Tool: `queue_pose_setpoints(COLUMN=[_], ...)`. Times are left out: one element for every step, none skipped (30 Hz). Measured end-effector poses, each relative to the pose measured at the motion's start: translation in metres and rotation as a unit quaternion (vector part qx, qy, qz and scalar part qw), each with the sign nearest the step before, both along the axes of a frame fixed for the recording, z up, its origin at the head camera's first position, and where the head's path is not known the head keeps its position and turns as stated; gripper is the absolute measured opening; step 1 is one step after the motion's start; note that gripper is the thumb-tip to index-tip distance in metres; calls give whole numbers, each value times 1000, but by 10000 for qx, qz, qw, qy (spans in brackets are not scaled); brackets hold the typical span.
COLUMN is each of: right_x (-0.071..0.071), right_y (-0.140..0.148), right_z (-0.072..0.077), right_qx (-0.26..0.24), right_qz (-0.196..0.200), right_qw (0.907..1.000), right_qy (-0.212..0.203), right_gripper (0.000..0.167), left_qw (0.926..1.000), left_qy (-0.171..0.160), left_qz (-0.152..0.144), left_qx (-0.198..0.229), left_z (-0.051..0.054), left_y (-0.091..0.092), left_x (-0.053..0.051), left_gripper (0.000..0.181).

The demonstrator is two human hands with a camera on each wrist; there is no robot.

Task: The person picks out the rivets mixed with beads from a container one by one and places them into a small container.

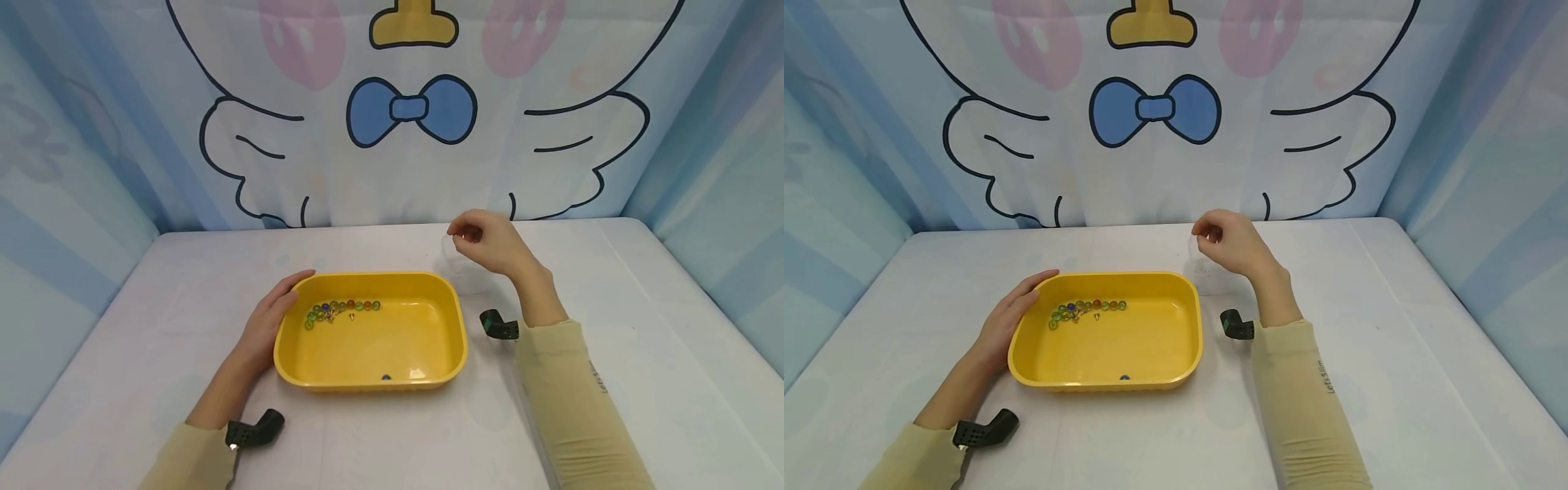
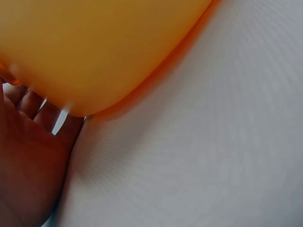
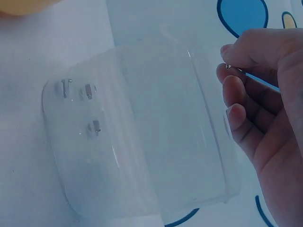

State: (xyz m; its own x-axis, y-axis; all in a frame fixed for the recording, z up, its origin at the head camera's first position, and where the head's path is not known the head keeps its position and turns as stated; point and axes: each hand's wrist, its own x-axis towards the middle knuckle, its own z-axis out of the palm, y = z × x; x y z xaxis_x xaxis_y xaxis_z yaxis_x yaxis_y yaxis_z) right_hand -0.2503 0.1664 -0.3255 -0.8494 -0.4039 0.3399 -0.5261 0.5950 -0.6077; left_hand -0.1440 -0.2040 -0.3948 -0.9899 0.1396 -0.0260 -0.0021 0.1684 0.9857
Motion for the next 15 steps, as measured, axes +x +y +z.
queue_pose_setpoints(right_x=[0,0,0,-1,-1,-1,-1,-2,-2,-2,-2,-2,-2,-2,-2], right_y=[1,2,3,4,5,5,6,6,7,7,7,8,8,8,9], right_z=[1,1,1,1,1,1,1,1,0,0,0,0,0,0,0], right_qx=[16,35,53,77,113,137,165,188,208,221,237,244,255,263,269], right_qz=[-19,-34,-43,-48,-54,-51,-45,-35,-29,-23,-18,-15,-19,-21,-26], right_qw=[10000,9999,9998,9997,9996,9995,9994,9993,9992,9992,9991,9991,9990,9990,9991], right_qy=[-82,-148,-197,-237,-264,-290,-307,-318,-330,-341,-349,-355,-356,-352,-342], right_gripper=[12,12,12,12,12,12,12,12,12,12,12,12,12,13,13], left_qw=[10000,10000,10000,10000,10000,10000,10000,10000,10000,10000,10000,10000,10000,10000,10000], left_qy=[-3,-7,-12,-18,-31,-39,-49,-53,-58,-61,-64,-62,-58,-54,-53], left_qz=[7,18,26,32,37,39,42,45,42,41,41,41,43,40,41], left_qx=[-7,-26,-37,-44,-46,-40,-35,-35,-22,-20,-21,-21,-26,-27,-29], left_z=[0,0,1,1,1,1,1,1,1,1,1,1,1,1,1], left_y=[0,0,0,0,1,1,1,1,1,1,1,1,1,1,1], left_x=[0,0,0,0,1,1,1,1,1,1,1,1,1,1,1], left_gripper=[46,46,46,46,46,46,46,46,46,46,46,46,46,46,46])
